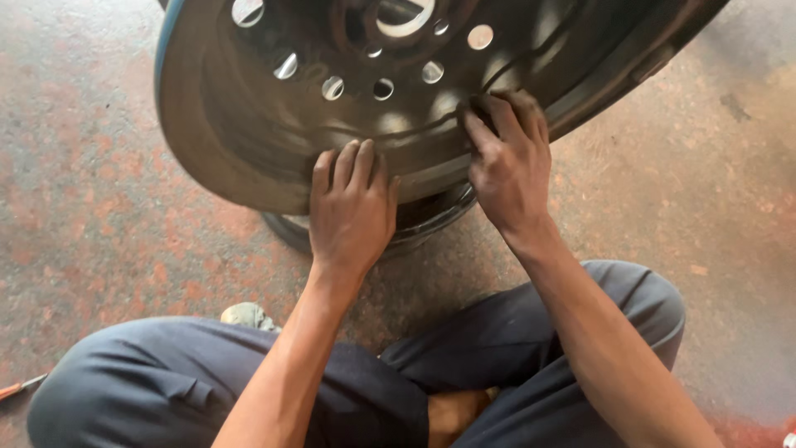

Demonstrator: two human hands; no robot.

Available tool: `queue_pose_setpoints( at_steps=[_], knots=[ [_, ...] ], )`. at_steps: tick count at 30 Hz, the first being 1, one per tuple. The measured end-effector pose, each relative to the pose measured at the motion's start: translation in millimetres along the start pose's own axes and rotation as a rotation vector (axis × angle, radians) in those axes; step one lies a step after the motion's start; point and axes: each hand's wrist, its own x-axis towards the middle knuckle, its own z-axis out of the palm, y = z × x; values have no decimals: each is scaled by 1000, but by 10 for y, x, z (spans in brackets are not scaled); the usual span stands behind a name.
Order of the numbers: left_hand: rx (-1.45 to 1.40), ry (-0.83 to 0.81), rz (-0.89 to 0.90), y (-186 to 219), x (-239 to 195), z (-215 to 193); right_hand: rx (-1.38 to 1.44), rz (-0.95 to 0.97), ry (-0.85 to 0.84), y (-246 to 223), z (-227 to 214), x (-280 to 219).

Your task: The person scrubs the inner surface of a metal wheel rim using a small abrasive pad. They rotate the rim by hand to access different sections and continue scrubbing the interior surface.

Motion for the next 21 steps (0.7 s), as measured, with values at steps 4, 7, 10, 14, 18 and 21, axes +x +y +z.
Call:
queue_pose_setpoints(
  at_steps=[4,7,10,14,18,21],
  knots=[
    [-19,8,10,-5,4,17,-523,7,400,-282,206,132],
    [-18,6,2,-12,23,38,265,-91,103,-722,198,-47],
    [-21,5,-2,1,14,38,288,-195,1,-570,82,41],
    [-52,28,-6,5,35,11,61,-36,169,-211,8,131],
    [-46,28,-2,0,45,-29,117,-121,131,-457,187,67],
    [-64,35,4,0,29,-25,74,-146,104,-273,25,135]
  ],
)
